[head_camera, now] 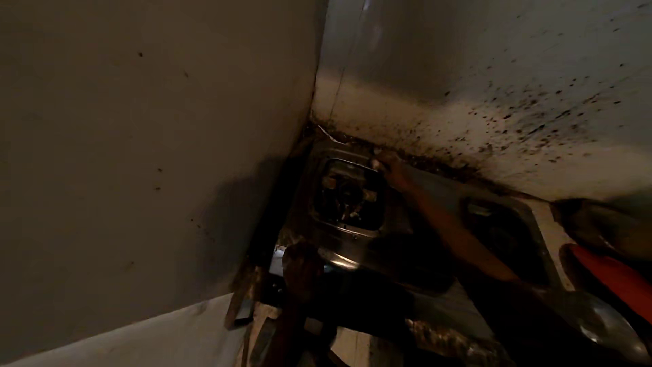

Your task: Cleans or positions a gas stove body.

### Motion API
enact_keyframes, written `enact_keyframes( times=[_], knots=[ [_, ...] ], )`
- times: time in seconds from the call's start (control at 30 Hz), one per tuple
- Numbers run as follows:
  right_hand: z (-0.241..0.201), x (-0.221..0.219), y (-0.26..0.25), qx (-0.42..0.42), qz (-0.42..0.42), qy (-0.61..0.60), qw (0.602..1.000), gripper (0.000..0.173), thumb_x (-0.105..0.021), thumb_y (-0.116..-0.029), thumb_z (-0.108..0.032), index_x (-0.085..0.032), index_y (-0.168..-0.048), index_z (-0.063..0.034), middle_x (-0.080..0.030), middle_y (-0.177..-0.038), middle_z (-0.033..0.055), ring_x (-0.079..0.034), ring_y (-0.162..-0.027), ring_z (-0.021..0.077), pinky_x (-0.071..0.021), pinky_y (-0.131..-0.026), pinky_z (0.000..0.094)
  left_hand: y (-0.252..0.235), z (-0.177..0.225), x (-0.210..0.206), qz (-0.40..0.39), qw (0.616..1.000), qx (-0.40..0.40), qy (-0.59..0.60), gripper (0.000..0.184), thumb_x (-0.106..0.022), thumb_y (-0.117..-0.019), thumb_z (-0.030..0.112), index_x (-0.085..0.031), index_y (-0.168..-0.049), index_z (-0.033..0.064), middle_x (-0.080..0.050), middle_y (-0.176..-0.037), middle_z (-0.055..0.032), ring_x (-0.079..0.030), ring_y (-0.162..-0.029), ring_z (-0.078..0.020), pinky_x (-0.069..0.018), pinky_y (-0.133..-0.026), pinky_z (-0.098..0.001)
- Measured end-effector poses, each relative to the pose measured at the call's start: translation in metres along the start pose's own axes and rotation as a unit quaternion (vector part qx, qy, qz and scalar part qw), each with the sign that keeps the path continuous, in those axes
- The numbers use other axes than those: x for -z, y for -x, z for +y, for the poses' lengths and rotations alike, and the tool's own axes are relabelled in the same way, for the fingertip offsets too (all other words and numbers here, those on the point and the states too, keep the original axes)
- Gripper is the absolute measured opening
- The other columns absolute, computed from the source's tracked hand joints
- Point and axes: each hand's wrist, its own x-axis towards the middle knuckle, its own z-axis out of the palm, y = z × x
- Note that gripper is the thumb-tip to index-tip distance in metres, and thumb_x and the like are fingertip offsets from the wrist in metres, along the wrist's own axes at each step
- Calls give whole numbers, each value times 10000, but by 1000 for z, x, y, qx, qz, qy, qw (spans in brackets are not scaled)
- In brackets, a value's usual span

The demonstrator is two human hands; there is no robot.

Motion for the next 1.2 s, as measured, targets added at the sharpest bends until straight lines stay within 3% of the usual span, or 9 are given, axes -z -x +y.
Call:
enact_keyframes(
  times=[0.1, 0.17, 0.27, 0.37, 0.43, 0.63, 0.9, 1.03, 1.2],
  knots=[
    [-105, 15, -28, -140, -150, 34, 978, 409, -471, -1092, -136, -503, -1473, 9, -486, -1514, 253, -459, -1419, 386, -349, -1187, 495, 0, -2, 0, -9, 999, -2, -34, 286, -530, -1004, 250, -740, -1121, 94, -708, -1218, -123, -608, -1225, -282, -380, -1131, -480],
    [-140, 2, -49, -125, -151, 24, 980, 368, -515, -1053, -50, -547, -1403, 58, -518, -1463, 283, -479, -1389, 416, -359, -1176, 517, 2, -4, 0, -35, 998, 1, -54, 293, -530, -1009, 234, -730, -1150, 74, -696, -1246, -142, -597, -1250, -307, -369, -1143, -496],
    [-98, 12, -30, -84, -139, 22, 986, 392, -483, -1088, -137, -529, -1440, 31, -486, -1511, 260, -460, -1417, 393, -341, -1199, 488, 3, -6, 5, -38, 998, 0, -50, 284, -554, -1003, 229, -727, -1158, 66, -690, -1236, -168, -600, -1229, -323, -375, -1129, -500],
    [9, 11, 37, 49, 104, -6, 993, 378, -572, -1049, -201, -639, -1236, 120, -637, -1212, 353, -666, -1085, 429, -559, -961, 416, 2, -6, 5, -31, 999, 4, -39, 299, -550, -1003, 241, -733, -1155, 59, -686, -1248, -176, -600, -1230, -321, -381, -1126, -494],
    [-46, 54, 35, -263, -43, -71, 961, 402, -543, -1064, -124, -527, -1434, 33, -496, -1496, 257, -498, -1383, 383, -388, -1162, 483, 2, -5, 5, -22, 999, -2, -25, 290, -543, -1003, 251, -736, -1112, 63, -682, -1249, -169, -589, -1238, -319, -366, -1129, -501],
    [19, -11, 29, -18, 68, -61, 996, 366, -588, -1047, -204, -609, -1375, -45, -592, -1404, 210, -592, -1268, 388, -487, -1077, 533, 1, -9, 4, -10, 999, -15, -36, 272, -532, -1011, 238, -716, -1112, 65, -686, -1223, -150, -581, -1240, -305, -383, -1121, -480],
    [-14, 17, 37, -96, 58, -58, 992, 337, -550, -1055, -145, -597, -1373, -43, -637, -1327, 233, -640, -1193, 399, -517, -1021, 533, -1, -8, 4, 1, 998, -26, -52, 302, -524, -1020, 247, -687, -1196, 62, -679, -1240, -167, -592, -1228, -311, -370, -1123, -498],
    [-55, 39, 0, -175, -49, -33, 983, 379, -505, -1068, -71, -531, -1424, 57, -489, -1486, 284, -464, -1400, 407, -362, -1178, 496, -1, -11, 4, 2, 999, -23, -48, 281, -547, -1014, 226, -712, -1150, 44, -682, -1226, -189, -601, -1204, -333, -373, -1117, -503],
    [32, -19, 102, -75, 30, 14, 997, 304, -617, -1020, -211, -673, -1283, -71, -614, -1352, 198, -585, -1255, 381, -482, -1055, 581, 1, -16, 0, -10, 999, -18, -38, 296, -545, -1011, 253, -723, -1147, 60, -677, -1243, -177, -589, -1225, -326, -376, -1119, -504]
  ],
)
